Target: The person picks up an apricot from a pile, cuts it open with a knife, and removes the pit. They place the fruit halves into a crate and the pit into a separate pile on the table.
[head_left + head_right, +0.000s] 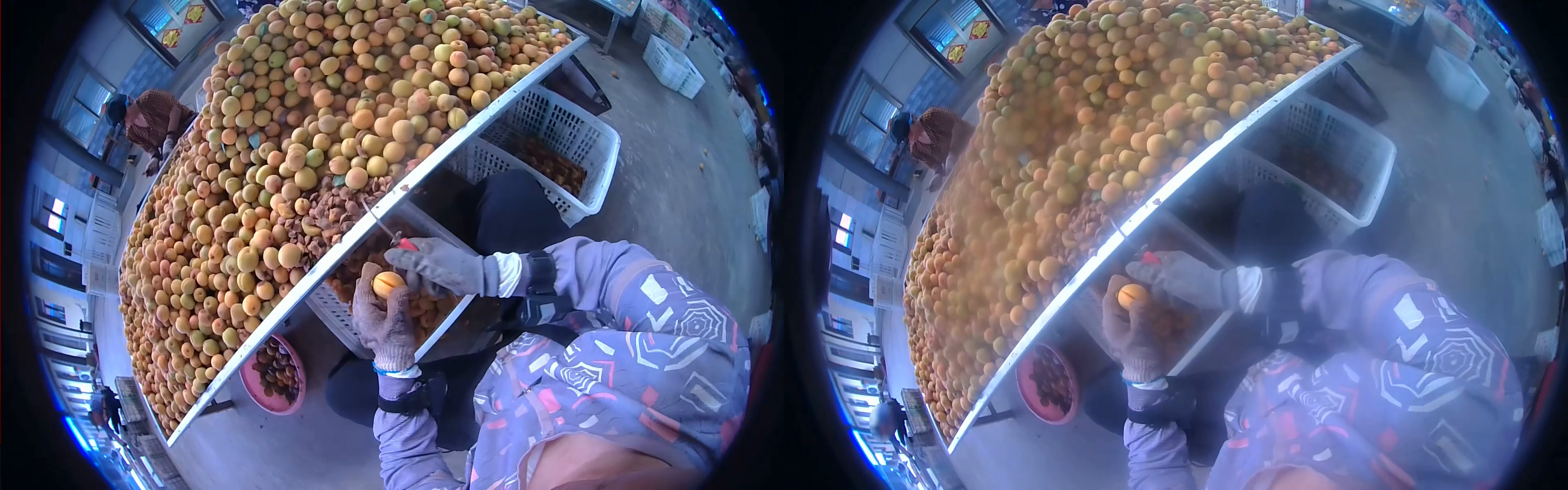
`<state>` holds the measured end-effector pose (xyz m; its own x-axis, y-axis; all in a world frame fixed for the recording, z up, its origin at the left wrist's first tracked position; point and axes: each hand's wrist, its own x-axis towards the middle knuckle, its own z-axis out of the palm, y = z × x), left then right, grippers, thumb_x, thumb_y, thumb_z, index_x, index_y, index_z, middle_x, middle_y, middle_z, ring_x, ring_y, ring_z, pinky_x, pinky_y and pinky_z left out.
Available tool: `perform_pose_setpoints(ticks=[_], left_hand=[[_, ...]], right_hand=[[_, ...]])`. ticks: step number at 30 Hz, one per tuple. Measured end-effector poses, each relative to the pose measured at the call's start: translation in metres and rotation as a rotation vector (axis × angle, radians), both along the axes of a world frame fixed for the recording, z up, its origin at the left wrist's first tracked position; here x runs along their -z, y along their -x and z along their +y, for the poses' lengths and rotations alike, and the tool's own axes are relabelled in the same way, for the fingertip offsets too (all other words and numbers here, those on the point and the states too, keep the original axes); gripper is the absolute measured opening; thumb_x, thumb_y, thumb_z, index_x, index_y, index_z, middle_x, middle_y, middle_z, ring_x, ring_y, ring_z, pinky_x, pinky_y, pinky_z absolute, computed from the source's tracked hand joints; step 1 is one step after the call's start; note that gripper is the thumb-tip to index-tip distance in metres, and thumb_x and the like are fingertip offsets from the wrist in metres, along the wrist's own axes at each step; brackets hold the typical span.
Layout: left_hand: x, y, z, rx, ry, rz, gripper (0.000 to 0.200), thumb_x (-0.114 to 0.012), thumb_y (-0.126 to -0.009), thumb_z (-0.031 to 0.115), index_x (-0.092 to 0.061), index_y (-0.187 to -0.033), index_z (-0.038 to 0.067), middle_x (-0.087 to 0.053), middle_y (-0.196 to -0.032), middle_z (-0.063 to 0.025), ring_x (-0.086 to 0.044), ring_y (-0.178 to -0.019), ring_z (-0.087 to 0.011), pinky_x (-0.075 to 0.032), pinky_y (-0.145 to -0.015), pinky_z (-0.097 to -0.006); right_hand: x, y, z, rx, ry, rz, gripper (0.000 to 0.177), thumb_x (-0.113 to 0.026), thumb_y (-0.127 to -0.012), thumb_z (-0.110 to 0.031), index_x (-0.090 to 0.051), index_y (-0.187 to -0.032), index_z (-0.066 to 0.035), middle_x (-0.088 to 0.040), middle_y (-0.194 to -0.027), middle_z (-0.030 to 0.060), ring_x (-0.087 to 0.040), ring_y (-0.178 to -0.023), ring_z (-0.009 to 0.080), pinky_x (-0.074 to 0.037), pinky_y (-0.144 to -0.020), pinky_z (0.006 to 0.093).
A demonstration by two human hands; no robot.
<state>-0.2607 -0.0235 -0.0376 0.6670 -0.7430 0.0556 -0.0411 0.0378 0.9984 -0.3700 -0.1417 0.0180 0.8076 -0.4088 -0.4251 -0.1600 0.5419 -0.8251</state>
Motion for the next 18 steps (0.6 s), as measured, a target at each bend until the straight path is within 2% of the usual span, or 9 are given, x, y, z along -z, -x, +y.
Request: perform_pose_setpoints(ticks=[3, 5, 7, 8, 10, 12, 13, 16, 18], left_hand=[[-0.016, -0.001, 0.001, 0.026, -0.071, -0.239, 0.044, -0.065, -0.071, 0.022, -0.057, -0.106, -0.003, -0.060, -0.092, -0.0136, -0.059, -0.087, -0.0279, -0.045, -0.082, -0.0337], [-0.023, 0.001, 0.002, 0.065, -0.070, -0.371, 0.048, -0.067, -0.073, 0.030, -0.057, -0.107, -0.002, -0.061, -0.093, -0.0158, -0.059, -0.088, -0.0309, -0.045, -0.081, -0.0357], [-0.028, 0.007, -0.003, -0.189, -0.022, -0.962, 0.027, -0.059, -0.075, 0.012, -0.057, -0.099, -0.001, -0.060, -0.080, -0.0108, -0.060, -0.072, -0.0254, -0.048, -0.068, -0.0334], [-0.023, 0.006, -0.006, -0.196, 0.008, -0.970, 0.027, -0.059, -0.075, 0.012, -0.057, -0.099, -0.001, -0.060, -0.080, -0.0108, -0.060, -0.072, -0.0254, -0.048, -0.068, -0.0334], [-0.010, 0.002, -0.001, -0.206, -0.054, -0.994, 0.071, -0.057, -0.076, 0.060, -0.056, -0.111, -0.001, -0.061, -0.092, -0.0201, -0.058, -0.090, -0.0385, -0.044, -0.082, -0.0434], [-0.009, 0.004, 0.003, -0.148, -0.055, -0.880, 0.069, -0.054, -0.079, 0.058, -0.056, -0.113, -0.002, -0.061, -0.093, -0.0206, -0.058, -0.091, -0.0383, -0.044, -0.082, -0.0431], [-0.007, 0.008, 0.003, -0.190, -0.067, -0.756, 0.066, -0.053, -0.080, 0.056, -0.056, -0.111, -0.002, -0.061, -0.092, -0.0203, -0.058, -0.089, -0.0372, -0.045, -0.081, -0.0425], [-0.015, 0.017, -0.003, -0.201, -0.034, -0.476, 0.050, -0.050, -0.087, 0.044, -0.056, -0.105, -0.002, -0.061, -0.090, -0.0180, -0.060, -0.084, -0.0302, -0.047, -0.077, -0.0381], [-0.018, 0.023, -0.005, -0.291, -0.050, -0.204, 0.037, -0.049, -0.090, 0.034, -0.054, -0.100, -0.001, -0.060, -0.086, -0.0126, -0.058, -0.079, -0.0211, -0.047, -0.074, -0.0327]], right_hand=[[0.002, -0.007, 0.010, -0.003, 0.306, -0.034, 0.031, -0.048, -0.094, -0.033, -0.058, -0.098, -0.004, -0.058, -0.090, 0.0036, -0.054, -0.087, 0.0118, -0.044, -0.079, 0.0271], [0.024, -0.009, 0.014, -0.016, 0.517, -0.163, 0.027, -0.049, -0.092, -0.025, -0.054, -0.109, -0.004, -0.059, -0.098, 0.0074, -0.056, -0.089, 0.0165, -0.046, -0.080, 0.0289], [0.062, -0.020, 0.013, -0.073, 0.900, -0.259, 0.031, -0.044, -0.092, -0.016, -0.050, -0.119, -0.002, -0.055, -0.112, 0.0124, -0.053, -0.103, 0.0244, -0.042, -0.090, 0.0310], [0.080, -0.025, 0.013, -0.071, 1.089, -0.306, 0.035, -0.041, -0.092, -0.012, -0.048, -0.124, -0.001, -0.053, -0.119, 0.0149, -0.052, -0.109, 0.0283, -0.040, -0.096, 0.0320], [0.074, -0.027, 0.021, 0.023, 0.676, -0.346, 0.033, -0.038, -0.094, -0.014, -0.050, -0.122, -0.001, -0.054, -0.116, 0.0137, -0.053, -0.104, 0.0282, -0.043, -0.092, 0.0332], [0.061, -0.026, 0.020, -0.050, 1.154, -0.214, 0.030, -0.037, -0.097, -0.018, -0.055, -0.115, -0.002, -0.056, -0.111, 0.0108, -0.056, -0.098, 0.0245, -0.045, -0.086, 0.0335], [0.049, -0.030, 0.024, -0.012, 0.789, -0.091, 0.028, -0.043, -0.096, -0.025, -0.059, -0.106, -0.005, -0.060, -0.101, 0.0080, -0.057, -0.091, 0.0208, -0.046, -0.081, 0.0312], [0.060, -0.044, 0.035, 0.180, 0.666, -0.082, 0.035, -0.039, -0.093, -0.034, -0.060, -0.092, -0.005, -0.062, -0.091, 0.0145, -0.058, -0.085, 0.0296, -0.044, -0.078, 0.0374], [0.056, -0.050, 0.032, 0.224, 0.472, -0.085, 0.031, -0.056, -0.089, -0.036, -0.062, -0.095, -0.006, -0.062, -0.082, 0.0073, -0.057, -0.079, 0.0172, -0.046, -0.076, 0.0297]])
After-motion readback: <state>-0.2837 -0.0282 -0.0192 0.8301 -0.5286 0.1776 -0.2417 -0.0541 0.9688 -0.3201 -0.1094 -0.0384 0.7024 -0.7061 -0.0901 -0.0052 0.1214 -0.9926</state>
